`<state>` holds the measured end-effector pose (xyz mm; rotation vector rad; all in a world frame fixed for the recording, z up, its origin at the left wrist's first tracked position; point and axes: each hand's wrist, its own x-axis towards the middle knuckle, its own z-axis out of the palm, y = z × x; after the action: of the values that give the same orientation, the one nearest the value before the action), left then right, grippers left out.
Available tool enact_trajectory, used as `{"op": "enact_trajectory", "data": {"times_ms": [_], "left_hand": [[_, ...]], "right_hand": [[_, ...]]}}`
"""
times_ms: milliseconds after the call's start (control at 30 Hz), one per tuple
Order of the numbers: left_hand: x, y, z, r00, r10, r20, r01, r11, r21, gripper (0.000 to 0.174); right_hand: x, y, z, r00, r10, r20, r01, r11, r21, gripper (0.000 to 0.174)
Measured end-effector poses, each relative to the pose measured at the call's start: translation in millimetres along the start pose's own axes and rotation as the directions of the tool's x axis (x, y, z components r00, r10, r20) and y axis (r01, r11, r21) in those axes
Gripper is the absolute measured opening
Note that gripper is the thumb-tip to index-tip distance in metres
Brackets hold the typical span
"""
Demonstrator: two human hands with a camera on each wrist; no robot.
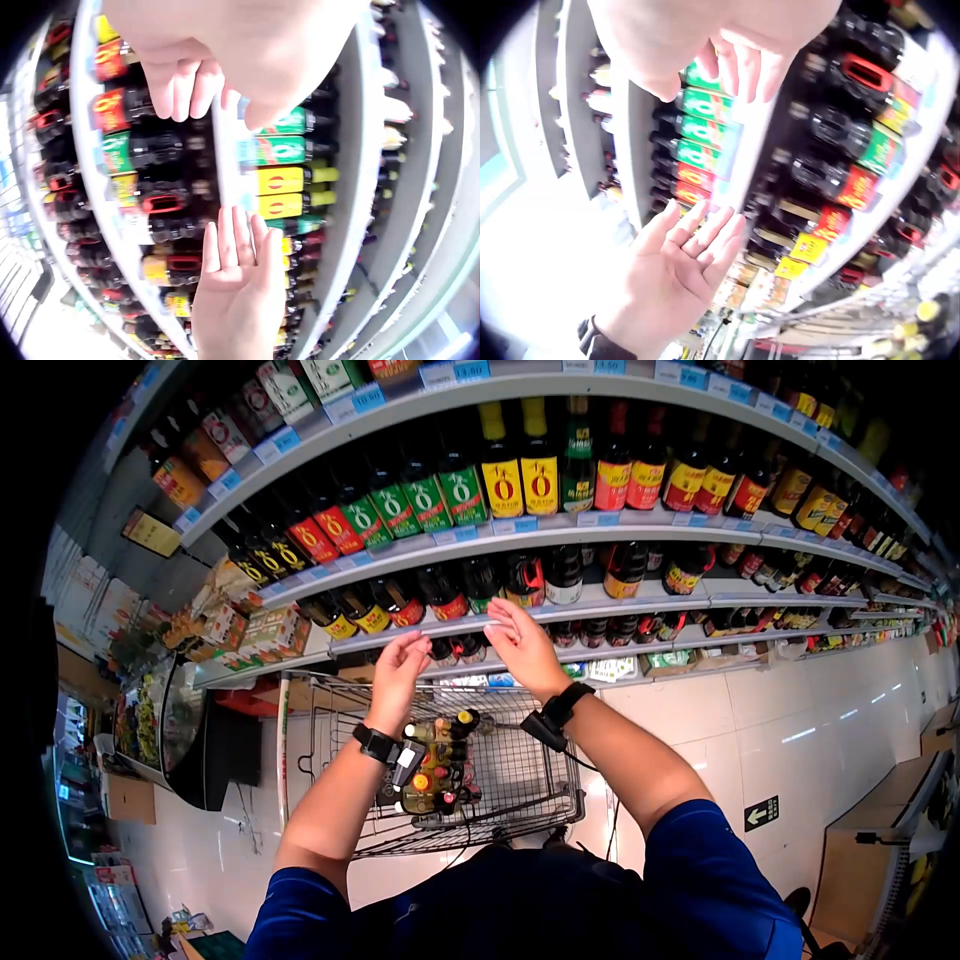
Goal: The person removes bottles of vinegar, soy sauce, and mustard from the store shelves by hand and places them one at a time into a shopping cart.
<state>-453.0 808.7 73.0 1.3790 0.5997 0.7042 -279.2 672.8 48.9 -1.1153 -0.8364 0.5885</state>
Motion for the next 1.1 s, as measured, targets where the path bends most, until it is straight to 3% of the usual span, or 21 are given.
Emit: {"op": "enact_trajectory", "data": {"times_ms": [133,200,333,400,467,533,600,667,733,800,867,933,1033,1100], "left_hand": [[36.6,130.8,30.3,0.952,0.298,0.066,-0.303,0.951,0.069,0.034],[60.6,183.6,37.6,0.912,0.406,0.067,-0.41,0.909,0.071,0.036],[111.0,263.4,41.6,0.849,0.528,0.035,-0.527,0.839,0.138,0.042],[136.4,286.4,48.3,0.775,0.624,0.104,-0.632,0.76,0.15,0.045],[161.5,302.3,56.7,0.766,0.634,0.106,-0.638,0.732,0.239,0.045],[185.8,306.8,64.1,0.731,0.676,0.095,-0.664,0.672,0.33,0.045],[199.4,308.4,70.2,0.739,0.666,0.106,-0.606,0.587,0.537,0.047],[210.1,308.0,77.0,0.707,0.702,0.087,-0.579,0.504,0.641,0.049],[212.5,305.2,85.4,0.698,0.711,0.085,-0.564,0.474,0.676,0.042],[212.6,301.8,91.3,0.7,0.71,0.074,-0.549,0.469,0.692,0.033],[219.8,298.0,95.6,0.703,0.708,0.067,-0.534,0.464,0.706,0.025],[224.0,292.2,95.6,0.669,0.743,0.009,-0.534,0.472,0.702,0.028],[211.1,293.1,95.4,0.659,0.751,0.04,-0.579,0.474,0.664,0.024],[206.2,294.2,95.9,0.658,0.75,0.061,-0.582,0.456,0.674,0.023]], "right_hand": [[68.8,-126.5,8.8,0.96,-0.275,0.051,0.279,0.94,-0.196,0.052],[106.3,-169.0,17.9,0.912,-0.407,0.048,0.41,0.902,-0.135,0.055],[176.0,-233.6,34.4,0.863,-0.503,0.054,0.493,0.813,-0.311,0.059],[213.2,-249.7,38.8,0.817,-0.573,0.066,0.537,0.714,-0.449,0.056],[243.6,-258.4,44.6,0.774,-0.632,0.033,0.519,0.604,-0.604,0.058],[275.6,-260.5,52.8,0.754,-0.657,-0.024,0.467,0.561,-0.683,0.064],[294.1,-269.4,64.2,0.783,-0.619,-0.057,0.372,0.539,-0.756,0.066],[306.9,-271.2,75.0,0.771,-0.634,-0.058,0.377,0.529,-0.76,0.07],[322.6,-269.4,80.4,0.749,-0.658,-0.079,0.324,0.467,-0.823,0.074],[326.3,-269.2,87.7,0.73,-0.674,-0.109,0.337,0.495,-0.801,0.078],[314.9,-275.1,96.6,0.817,-0.546,-0.186,0.158,0.522,-0.838,0.078],[327.0,-263.7,93.6,0.826,-0.537,-0.17,0.187,0.546,-0.817,0.078],[331.3,-261.7,91.5,0.84,-0.502,-0.204,0.172,0.604,-0.778,0.075],[323.7,-267.9,88.9,0.834,-0.528,-0.159,0.203,0.562,-0.802,0.074]]}}
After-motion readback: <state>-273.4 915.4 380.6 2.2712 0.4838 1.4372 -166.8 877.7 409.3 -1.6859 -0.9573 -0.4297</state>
